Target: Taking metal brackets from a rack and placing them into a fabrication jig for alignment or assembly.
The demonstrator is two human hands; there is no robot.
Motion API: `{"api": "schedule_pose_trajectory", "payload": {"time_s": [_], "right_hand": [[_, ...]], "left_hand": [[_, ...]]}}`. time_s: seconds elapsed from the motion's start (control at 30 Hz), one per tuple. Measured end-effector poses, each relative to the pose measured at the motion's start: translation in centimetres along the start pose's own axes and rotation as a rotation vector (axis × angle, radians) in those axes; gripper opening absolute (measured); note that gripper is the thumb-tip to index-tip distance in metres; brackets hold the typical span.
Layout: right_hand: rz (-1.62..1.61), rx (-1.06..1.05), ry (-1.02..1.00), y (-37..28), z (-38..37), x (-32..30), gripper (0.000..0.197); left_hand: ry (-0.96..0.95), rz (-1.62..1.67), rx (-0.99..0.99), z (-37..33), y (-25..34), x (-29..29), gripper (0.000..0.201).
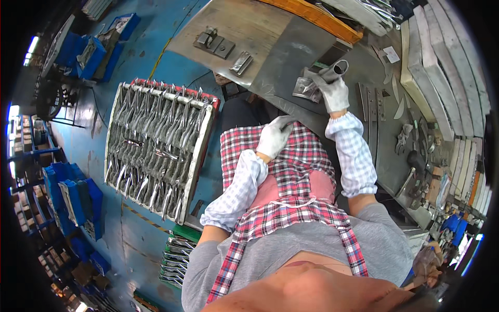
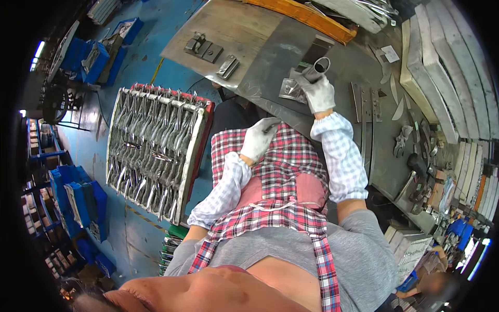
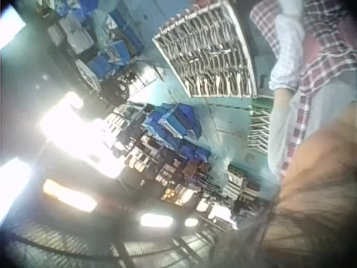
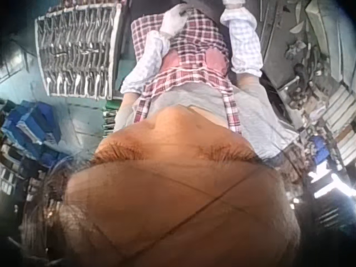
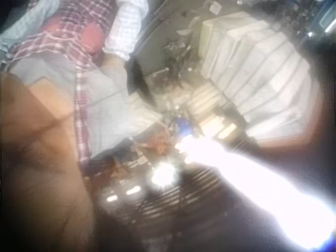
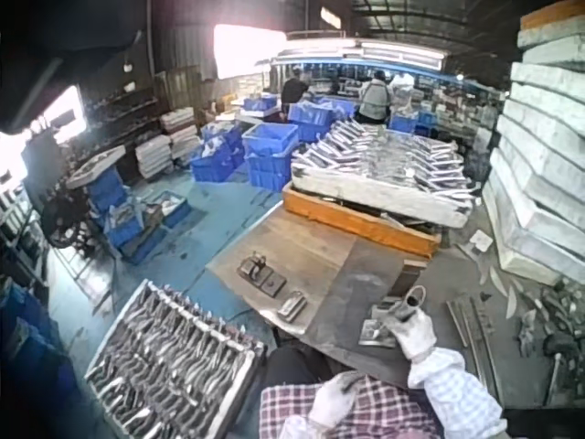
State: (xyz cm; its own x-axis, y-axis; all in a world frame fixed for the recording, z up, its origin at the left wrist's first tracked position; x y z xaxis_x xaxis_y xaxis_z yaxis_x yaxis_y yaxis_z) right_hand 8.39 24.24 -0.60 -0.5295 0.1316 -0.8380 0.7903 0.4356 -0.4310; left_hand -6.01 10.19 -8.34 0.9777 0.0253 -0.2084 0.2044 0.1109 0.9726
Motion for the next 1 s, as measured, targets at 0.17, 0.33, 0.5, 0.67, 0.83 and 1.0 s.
{"api": "schedule_pose_trajectory", "payload": {"time_s": [0.17, 0.33, 0.5, 0.67, 0.83, 1.0], "right_hand": [[0.139, -0.221, -0.085, -1.9, -0.3, 0.6, 0.032], [-0.335, 0.243, 0.040, 0.4, -1.0, -0.1, 0.036], [-0.173, 0.081, 0.004, 1.3, -1.4, 0.7, 0.038], [-1.279, 0.456, 0.068, 4.9, 2.1, 1.7, 0.027], [-0.317, 0.016, 0.121, 3.5, 4.8, 1.3, 0.023], [-0.312, 0.136, 0.207, 4.0, 5.3, 0.9, 0.023]], "left_hand": [[0.170, -0.052, -0.015, -4.5, 0.8, -2.1, 0.028], [0.286, -0.189, 0.037, -8.6, 2.7, -3.6, 0.024], [0.325, -0.135, 0.017, -9.8, 2.3, -2.4, 0.021], [0.346, -0.255, 0.128, -10.0, 3.2, -1.2, 0.019], [0.285, -0.268, 0.029, -10.5, 2.8, -1.0, 0.022], [0.289, -0.354, 0.011, -9.9, 3.1, -1.0, 0.027]]}}
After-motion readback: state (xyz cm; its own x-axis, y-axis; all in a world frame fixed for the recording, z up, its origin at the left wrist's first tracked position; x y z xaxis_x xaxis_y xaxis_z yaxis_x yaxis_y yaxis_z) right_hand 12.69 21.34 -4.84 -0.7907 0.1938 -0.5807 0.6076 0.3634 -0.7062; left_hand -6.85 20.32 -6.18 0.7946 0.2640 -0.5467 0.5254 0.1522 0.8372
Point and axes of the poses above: each hand's wrist, its own z-axis away from the middle knuckle, its own x-axis out of the palm, y = z × x, the point moved 10 cm from there along -z, towards the middle knuckle
